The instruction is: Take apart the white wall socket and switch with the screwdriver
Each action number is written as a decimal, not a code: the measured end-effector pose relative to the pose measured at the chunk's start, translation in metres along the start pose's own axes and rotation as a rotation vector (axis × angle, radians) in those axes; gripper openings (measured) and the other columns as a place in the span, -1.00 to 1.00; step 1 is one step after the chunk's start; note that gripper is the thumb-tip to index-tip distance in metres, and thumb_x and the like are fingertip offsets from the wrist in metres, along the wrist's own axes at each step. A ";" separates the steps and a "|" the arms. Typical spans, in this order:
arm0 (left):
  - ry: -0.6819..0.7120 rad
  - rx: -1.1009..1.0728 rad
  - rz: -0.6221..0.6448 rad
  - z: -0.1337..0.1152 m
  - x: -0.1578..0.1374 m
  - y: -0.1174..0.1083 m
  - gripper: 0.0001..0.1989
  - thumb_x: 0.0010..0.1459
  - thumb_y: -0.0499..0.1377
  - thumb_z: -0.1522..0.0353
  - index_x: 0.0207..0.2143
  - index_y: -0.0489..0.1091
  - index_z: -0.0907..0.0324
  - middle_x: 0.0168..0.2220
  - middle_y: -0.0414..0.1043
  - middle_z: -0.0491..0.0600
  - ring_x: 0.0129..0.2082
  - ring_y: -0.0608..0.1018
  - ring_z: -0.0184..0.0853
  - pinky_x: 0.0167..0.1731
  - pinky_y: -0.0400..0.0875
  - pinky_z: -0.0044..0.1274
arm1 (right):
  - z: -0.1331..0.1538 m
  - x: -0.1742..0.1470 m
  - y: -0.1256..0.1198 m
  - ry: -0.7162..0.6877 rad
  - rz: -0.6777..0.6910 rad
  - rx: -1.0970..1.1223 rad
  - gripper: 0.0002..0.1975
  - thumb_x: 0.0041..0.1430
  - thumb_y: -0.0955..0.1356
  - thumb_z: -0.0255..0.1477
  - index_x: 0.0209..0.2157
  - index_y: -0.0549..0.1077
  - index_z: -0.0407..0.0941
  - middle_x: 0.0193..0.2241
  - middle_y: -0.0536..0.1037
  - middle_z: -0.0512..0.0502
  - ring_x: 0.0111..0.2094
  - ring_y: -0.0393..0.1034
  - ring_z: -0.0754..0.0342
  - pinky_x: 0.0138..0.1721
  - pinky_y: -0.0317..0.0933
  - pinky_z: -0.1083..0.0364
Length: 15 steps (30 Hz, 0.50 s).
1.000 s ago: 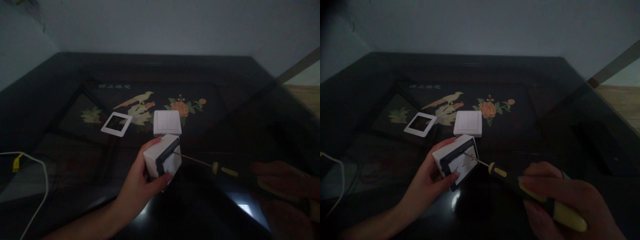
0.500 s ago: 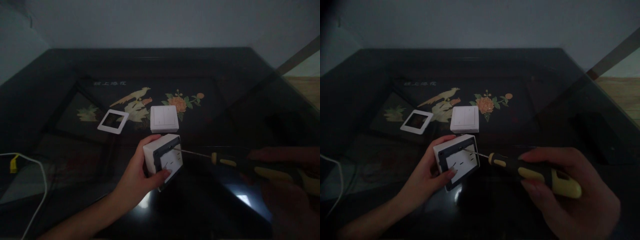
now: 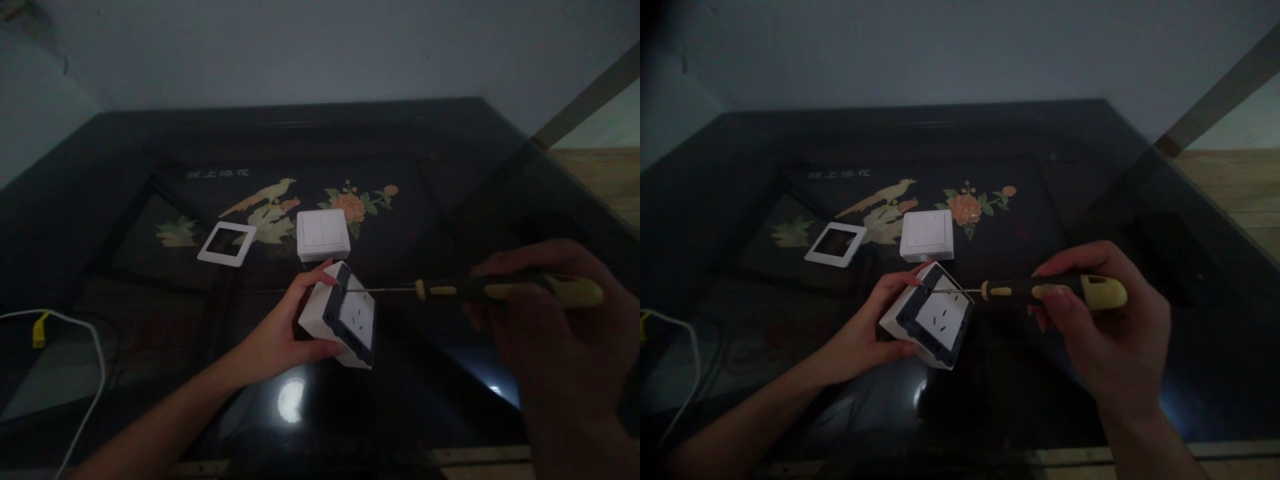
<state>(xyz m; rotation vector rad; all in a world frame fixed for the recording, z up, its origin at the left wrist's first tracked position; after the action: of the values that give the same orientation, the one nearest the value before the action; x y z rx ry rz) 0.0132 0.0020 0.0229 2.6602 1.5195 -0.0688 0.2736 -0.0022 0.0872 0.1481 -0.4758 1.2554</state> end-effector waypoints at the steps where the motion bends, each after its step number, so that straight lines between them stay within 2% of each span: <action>1: 0.006 0.035 0.006 0.001 0.001 -0.001 -0.28 0.00 0.42 0.39 0.11 0.13 -0.20 0.29 0.17 -0.11 0.21 0.40 -0.11 0.14 0.39 -0.23 | 0.000 0.001 0.003 0.003 0.011 0.027 -0.86 0.11 0.48 -0.30 -0.37 0.55 -0.09 -0.55 0.49 0.03 -0.71 0.34 0.18 -0.77 0.21 0.20; 4: 0.015 0.171 -0.005 -0.001 0.003 -0.003 -0.08 -0.08 0.46 0.34 0.21 -0.01 -0.17 0.22 0.23 -0.01 0.21 0.38 -0.03 0.16 0.34 -0.13 | 0.000 0.008 0.008 0.018 0.005 0.096 -0.86 0.07 0.49 -0.33 -0.37 0.55 -0.09 -0.59 0.48 0.06 -0.72 0.32 0.19 -0.77 0.18 0.21; 8: 0.067 0.460 -0.053 -0.006 0.004 -0.001 0.05 -0.10 0.44 0.37 0.31 -0.12 -0.06 0.25 0.08 0.10 0.26 0.26 0.03 0.26 0.15 -0.03 | -0.003 0.022 0.005 -0.005 -0.124 0.228 -0.82 0.02 0.48 -0.29 -0.47 0.51 -0.10 -0.65 0.42 0.07 -0.73 0.24 0.19 -0.79 0.09 0.20; 11: 0.108 0.576 -0.087 -0.003 0.003 0.001 0.05 -0.11 0.41 0.37 0.32 -0.14 0.01 0.23 0.04 0.14 0.25 0.25 0.04 0.24 0.17 -0.02 | -0.013 0.026 0.000 -0.085 -0.254 0.147 -0.82 0.03 0.40 -0.35 -0.57 0.44 -0.10 -0.66 0.37 0.07 -0.69 0.21 0.18 -0.71 0.09 0.17; 15: 0.121 0.660 -0.114 0.009 0.003 0.002 0.08 -0.11 0.40 0.35 0.34 -0.19 0.01 0.20 0.07 0.14 0.22 0.27 0.05 0.21 0.21 -0.02 | -0.027 0.018 0.000 -0.135 -0.238 0.040 -0.81 0.06 0.36 -0.34 -0.58 0.41 -0.08 -0.67 0.30 0.10 -0.66 0.18 0.15 -0.61 0.11 0.11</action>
<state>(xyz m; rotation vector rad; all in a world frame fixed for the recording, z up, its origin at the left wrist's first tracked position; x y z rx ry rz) 0.0162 0.0025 0.0141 3.0926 1.9643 -0.5086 0.2854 0.0235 0.0709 0.3163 -0.5332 1.0262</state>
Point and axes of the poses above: each hand's wrist, its own x-axis towards the middle knuckle, its own y-axis out of the palm, z = x × y, the point moved 3 cm from there along x, towards the middle knuckle
